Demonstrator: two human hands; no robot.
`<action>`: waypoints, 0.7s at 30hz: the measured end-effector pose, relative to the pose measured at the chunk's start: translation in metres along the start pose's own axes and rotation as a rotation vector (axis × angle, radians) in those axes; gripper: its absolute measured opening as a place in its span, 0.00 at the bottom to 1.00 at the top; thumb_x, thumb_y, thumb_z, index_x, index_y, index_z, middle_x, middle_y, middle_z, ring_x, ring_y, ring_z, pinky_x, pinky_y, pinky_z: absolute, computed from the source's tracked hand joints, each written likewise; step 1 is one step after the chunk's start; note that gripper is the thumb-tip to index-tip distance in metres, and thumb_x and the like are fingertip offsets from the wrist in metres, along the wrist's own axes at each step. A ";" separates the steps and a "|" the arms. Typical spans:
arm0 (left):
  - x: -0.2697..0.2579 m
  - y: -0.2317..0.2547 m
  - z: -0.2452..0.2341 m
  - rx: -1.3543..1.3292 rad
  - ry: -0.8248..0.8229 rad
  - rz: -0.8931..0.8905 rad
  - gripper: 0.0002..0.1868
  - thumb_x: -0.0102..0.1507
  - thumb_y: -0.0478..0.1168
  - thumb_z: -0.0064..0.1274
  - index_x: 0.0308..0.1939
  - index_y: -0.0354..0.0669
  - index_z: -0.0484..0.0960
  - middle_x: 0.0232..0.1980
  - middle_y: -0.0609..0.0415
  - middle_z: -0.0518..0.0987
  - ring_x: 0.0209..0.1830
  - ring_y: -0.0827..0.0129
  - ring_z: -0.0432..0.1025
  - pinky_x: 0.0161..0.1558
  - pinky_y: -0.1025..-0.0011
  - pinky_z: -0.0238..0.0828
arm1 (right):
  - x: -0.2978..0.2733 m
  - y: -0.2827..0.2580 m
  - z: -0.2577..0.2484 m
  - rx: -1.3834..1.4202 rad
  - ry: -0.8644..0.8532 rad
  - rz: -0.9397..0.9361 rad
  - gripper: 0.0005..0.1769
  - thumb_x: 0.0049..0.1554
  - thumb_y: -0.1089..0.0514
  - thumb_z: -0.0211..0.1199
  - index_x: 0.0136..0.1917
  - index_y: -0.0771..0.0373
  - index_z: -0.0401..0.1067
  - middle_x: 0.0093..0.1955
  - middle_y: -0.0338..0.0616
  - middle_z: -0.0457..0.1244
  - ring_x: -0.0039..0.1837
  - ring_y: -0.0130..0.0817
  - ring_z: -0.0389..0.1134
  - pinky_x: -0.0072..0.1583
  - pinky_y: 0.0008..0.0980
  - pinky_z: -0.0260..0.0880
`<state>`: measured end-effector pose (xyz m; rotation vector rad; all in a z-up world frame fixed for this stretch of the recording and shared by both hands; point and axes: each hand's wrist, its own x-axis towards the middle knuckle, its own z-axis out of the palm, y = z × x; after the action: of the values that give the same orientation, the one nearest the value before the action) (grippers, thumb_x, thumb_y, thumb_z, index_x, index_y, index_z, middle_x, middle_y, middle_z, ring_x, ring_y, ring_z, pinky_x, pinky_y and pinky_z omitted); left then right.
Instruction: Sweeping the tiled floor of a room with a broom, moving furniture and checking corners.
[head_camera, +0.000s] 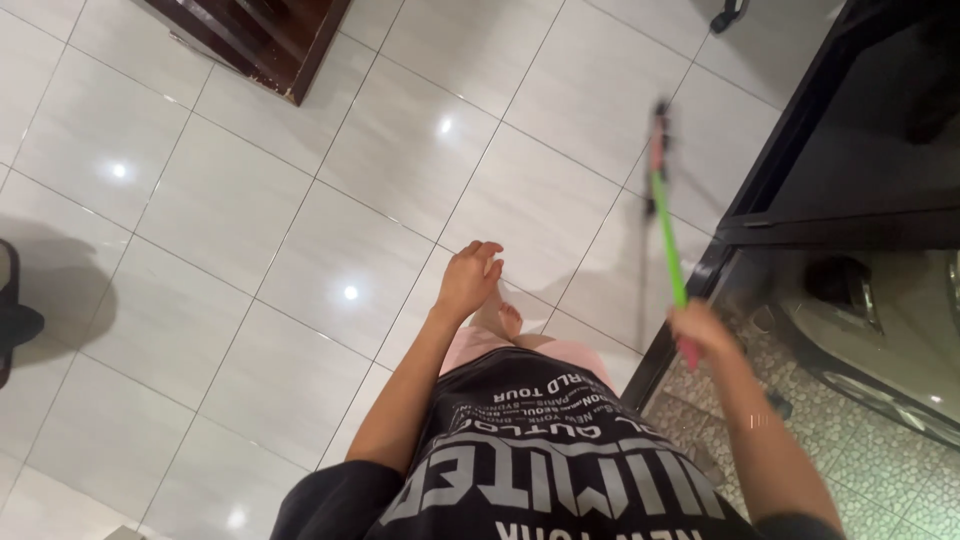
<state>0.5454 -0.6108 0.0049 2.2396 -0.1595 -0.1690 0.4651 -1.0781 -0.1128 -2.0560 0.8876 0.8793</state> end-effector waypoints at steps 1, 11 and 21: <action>0.002 -0.001 -0.002 0.002 -0.006 -0.007 0.12 0.62 0.37 0.55 0.49 0.41 0.82 0.44 0.44 0.81 0.42 0.48 0.76 0.45 0.55 0.73 | 0.050 0.003 -0.004 -0.001 -0.007 0.007 0.14 0.54 0.56 0.60 0.31 0.68 0.71 0.25 0.47 0.62 0.26 0.40 0.63 0.31 0.41 0.63; 0.046 -0.033 -0.023 0.037 0.037 -0.058 0.11 0.62 0.37 0.56 0.48 0.41 0.83 0.44 0.45 0.82 0.42 0.50 0.77 0.45 0.57 0.74 | 0.136 -0.096 0.135 -0.484 -0.374 -0.296 0.06 0.49 0.59 0.62 0.35 0.64 0.71 0.32 0.54 0.63 0.33 0.49 0.64 0.36 0.47 0.65; 0.125 -0.049 -0.045 0.034 0.058 -0.020 0.11 0.63 0.37 0.56 0.48 0.41 0.83 0.45 0.45 0.82 0.43 0.49 0.77 0.46 0.56 0.73 | 0.054 -0.263 0.194 -0.451 -0.549 -0.378 0.08 0.47 0.66 0.64 0.39 0.75 0.77 0.34 0.55 0.67 0.35 0.42 0.69 0.39 0.38 0.68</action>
<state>0.6786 -0.5681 -0.0137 2.2783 -0.1099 -0.1121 0.6451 -0.8050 -0.1655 -2.0728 -0.0016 1.4156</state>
